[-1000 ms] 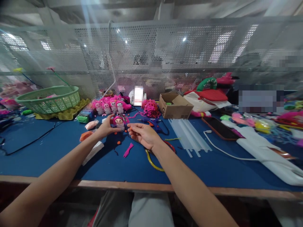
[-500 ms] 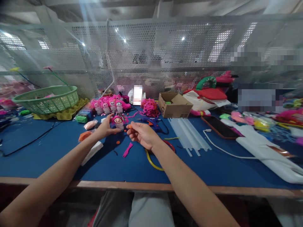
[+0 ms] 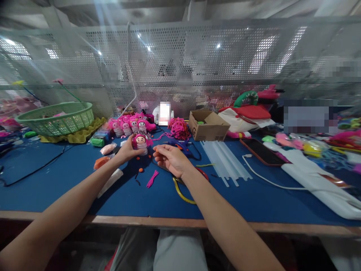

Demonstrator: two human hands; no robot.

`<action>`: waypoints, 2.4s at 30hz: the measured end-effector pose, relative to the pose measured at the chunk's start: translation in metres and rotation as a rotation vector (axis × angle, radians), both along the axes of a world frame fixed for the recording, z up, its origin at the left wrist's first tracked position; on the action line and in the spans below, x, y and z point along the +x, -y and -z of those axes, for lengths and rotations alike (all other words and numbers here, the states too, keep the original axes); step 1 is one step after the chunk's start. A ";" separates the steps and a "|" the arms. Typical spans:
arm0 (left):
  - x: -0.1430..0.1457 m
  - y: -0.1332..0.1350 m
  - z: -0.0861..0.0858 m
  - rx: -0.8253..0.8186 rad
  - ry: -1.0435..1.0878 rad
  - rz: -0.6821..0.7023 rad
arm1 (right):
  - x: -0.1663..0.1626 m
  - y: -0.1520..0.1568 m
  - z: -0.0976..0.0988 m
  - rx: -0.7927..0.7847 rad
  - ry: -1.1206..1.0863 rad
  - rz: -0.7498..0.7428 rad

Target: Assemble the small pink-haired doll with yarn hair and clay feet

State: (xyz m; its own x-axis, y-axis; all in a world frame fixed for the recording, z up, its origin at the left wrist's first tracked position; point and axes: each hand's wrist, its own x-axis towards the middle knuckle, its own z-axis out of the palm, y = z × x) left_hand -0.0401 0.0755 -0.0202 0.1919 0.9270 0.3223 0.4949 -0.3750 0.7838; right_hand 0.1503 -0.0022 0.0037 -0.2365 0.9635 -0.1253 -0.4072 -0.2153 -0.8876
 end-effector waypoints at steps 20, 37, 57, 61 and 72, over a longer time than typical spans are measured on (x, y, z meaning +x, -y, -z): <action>0.019 0.035 -0.057 -0.002 0.583 0.266 | -0.003 -0.001 0.000 0.061 -0.023 0.113; 0.018 0.033 -0.050 -0.221 0.835 0.348 | -0.003 0.002 -0.003 0.041 -0.057 0.050; 0.017 0.031 -0.045 -0.287 0.993 0.340 | -0.009 0.004 0.008 0.006 0.018 -0.058; 0.014 0.028 -0.043 -0.288 1.006 0.330 | -0.010 0.005 0.007 0.007 0.016 -0.056; 0.017 0.036 -0.050 -0.316 1.018 0.341 | -0.010 0.005 0.007 -0.005 0.083 -0.024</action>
